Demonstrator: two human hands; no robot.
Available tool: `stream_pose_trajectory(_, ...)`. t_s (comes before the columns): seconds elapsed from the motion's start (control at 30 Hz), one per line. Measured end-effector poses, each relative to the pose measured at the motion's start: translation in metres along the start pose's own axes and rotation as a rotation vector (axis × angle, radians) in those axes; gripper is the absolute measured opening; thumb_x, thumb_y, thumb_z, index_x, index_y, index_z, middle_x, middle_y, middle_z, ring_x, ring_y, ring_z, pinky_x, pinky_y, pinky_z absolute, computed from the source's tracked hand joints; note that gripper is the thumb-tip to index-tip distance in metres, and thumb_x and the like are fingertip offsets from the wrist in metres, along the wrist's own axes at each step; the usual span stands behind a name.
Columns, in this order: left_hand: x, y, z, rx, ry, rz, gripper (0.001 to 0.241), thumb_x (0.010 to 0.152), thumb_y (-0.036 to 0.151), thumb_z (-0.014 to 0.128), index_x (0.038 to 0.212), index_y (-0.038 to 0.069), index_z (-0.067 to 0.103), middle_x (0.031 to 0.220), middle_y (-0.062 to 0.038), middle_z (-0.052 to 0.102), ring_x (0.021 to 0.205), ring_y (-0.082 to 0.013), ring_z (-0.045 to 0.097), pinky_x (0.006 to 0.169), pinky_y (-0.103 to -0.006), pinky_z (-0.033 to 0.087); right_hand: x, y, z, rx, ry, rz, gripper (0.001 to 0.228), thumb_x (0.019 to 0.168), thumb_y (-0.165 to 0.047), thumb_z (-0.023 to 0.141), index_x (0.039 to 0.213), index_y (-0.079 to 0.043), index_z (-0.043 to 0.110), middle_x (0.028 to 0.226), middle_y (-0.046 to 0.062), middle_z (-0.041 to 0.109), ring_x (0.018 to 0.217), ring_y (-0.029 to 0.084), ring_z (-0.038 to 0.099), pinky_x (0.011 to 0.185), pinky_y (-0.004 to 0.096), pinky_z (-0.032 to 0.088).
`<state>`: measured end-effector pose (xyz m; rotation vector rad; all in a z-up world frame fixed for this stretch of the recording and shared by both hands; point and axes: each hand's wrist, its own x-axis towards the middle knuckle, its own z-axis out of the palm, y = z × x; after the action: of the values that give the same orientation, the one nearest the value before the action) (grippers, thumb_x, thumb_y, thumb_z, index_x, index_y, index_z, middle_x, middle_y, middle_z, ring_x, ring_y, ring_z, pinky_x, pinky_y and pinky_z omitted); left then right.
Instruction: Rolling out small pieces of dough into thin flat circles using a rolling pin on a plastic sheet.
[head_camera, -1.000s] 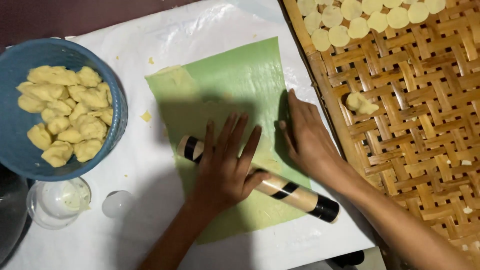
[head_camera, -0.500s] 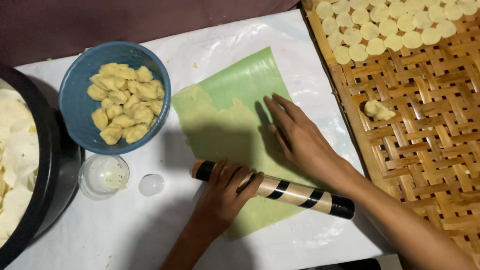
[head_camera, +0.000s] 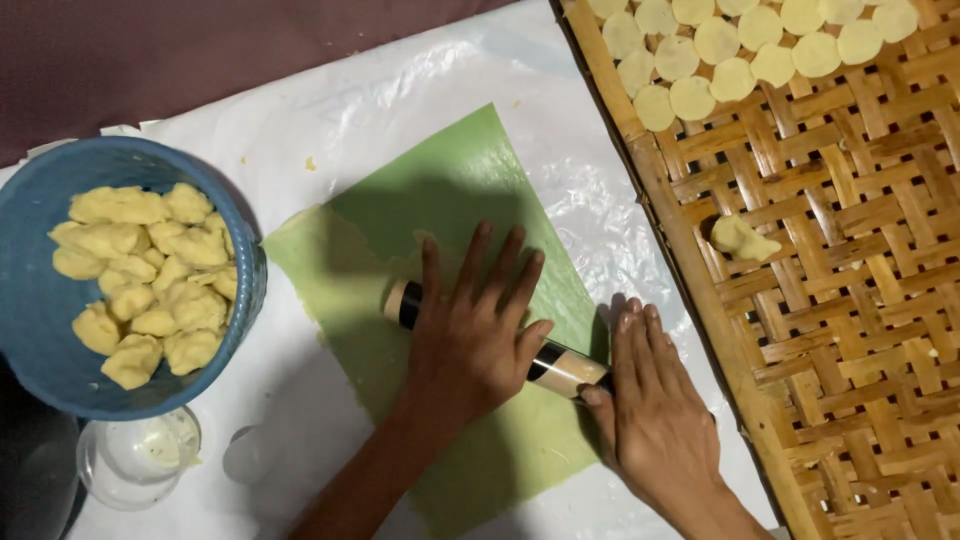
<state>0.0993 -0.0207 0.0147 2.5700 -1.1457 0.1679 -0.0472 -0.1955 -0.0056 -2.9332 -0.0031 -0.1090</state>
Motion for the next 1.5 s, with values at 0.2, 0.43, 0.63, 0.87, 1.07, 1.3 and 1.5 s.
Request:
stream_pose_trajectory(0.2,0.066,-0.013,0.028,0.109,-0.101,0.02,0.094,0.102,0.078,0.034,0.163,0.008,0.025,0.17,-0.022,0.016,0.159,-0.0437,0.015,0.124,-0.0715,0.018,0.031,0.023,-0.009,0.173,-0.021,0.136,0.069,0.109,-0.041,0.023,0.158,0.009,0.022,0.167,0.029,0.023,0.157,0.04,0.022,0.125,0.049,0.027)
stream_pose_trajectory(0.43,0.009,-0.002,-0.002,0.116,-0.077,0.074,0.094,0.096,0.07,0.059,0.162,0.009,0.032,0.17,-0.019,0.026,0.158,-0.0411,0.022,0.122,-0.0739,0.016,-0.022,-0.018,0.007,-0.048,0.034,-0.053,0.073,0.108,-0.046,0.024,0.155,0.008,0.031,0.162,0.03,0.035,0.154,0.042,0.032,0.127,0.05,0.027)
stream_pose_trajectory(0.63,-0.006,-0.002,-0.003,0.154,-0.008,0.023,0.066,0.107,0.053,0.033,0.15,0.007,0.052,0.158,-0.015,0.049,0.15,-0.0319,0.04,0.118,-0.0701,0.025,-0.028,-0.024,0.011,-0.099,0.004,-0.124,0.081,0.094,-0.045,0.049,0.157,0.002,0.031,0.165,0.028,0.028,0.155,0.039,0.027,0.127,0.048,0.023)
stream_pose_trajectory(0.87,0.074,-0.002,0.017,0.264,0.086,0.016,0.087,0.104,0.071,0.024,0.16,0.006,0.037,0.165,-0.024,0.032,0.155,-0.0433,0.03,0.122,-0.0658,0.029,0.036,0.026,-0.018,0.205,-0.195,0.106,0.075,0.108,-0.051,0.015,0.163,-0.001,0.008,0.169,0.027,0.006,0.157,0.038,0.004,0.124,0.047,0.013)
stream_pose_trajectory(1.07,0.016,-0.002,0.008,0.204,0.03,0.044,0.087,0.104,0.066,0.032,0.159,-0.001,0.032,0.165,-0.022,0.035,0.155,-0.0394,0.032,0.124,-0.0657,0.023,-0.005,-0.01,-0.013,0.13,0.018,-0.133,0.07,0.107,-0.044,0.032,0.158,0.005,0.026,0.164,0.029,0.028,0.152,0.043,0.031,0.12,0.047,0.037)
stream_pose_trajectory(1.3,-0.089,-0.011,-0.021,0.127,-0.052,0.21,0.074,0.082,0.052,0.078,0.14,0.011,0.058,0.133,-0.014,0.062,0.129,-0.0358,0.056,0.112,-0.0564,0.04,-0.048,-0.01,-0.017,0.286,-0.065,-0.175,0.067,0.1,-0.032,0.054,0.157,-0.005,0.032,0.157,0.027,0.038,0.142,0.041,0.043,0.111,0.049,0.045)
stream_pose_trajectory(1.5,-0.129,0.04,-0.033,0.006,0.034,-0.016,0.039,0.104,0.031,0.057,0.133,0.004,0.057,0.117,-0.017,0.061,0.105,-0.0355,0.059,0.097,-0.0504,0.046,-0.038,0.01,-0.034,0.219,0.041,-0.306,0.056,0.096,-0.026,0.061,0.148,-0.007,0.049,0.137,0.012,0.061,0.122,0.029,0.059,0.107,0.044,0.044)
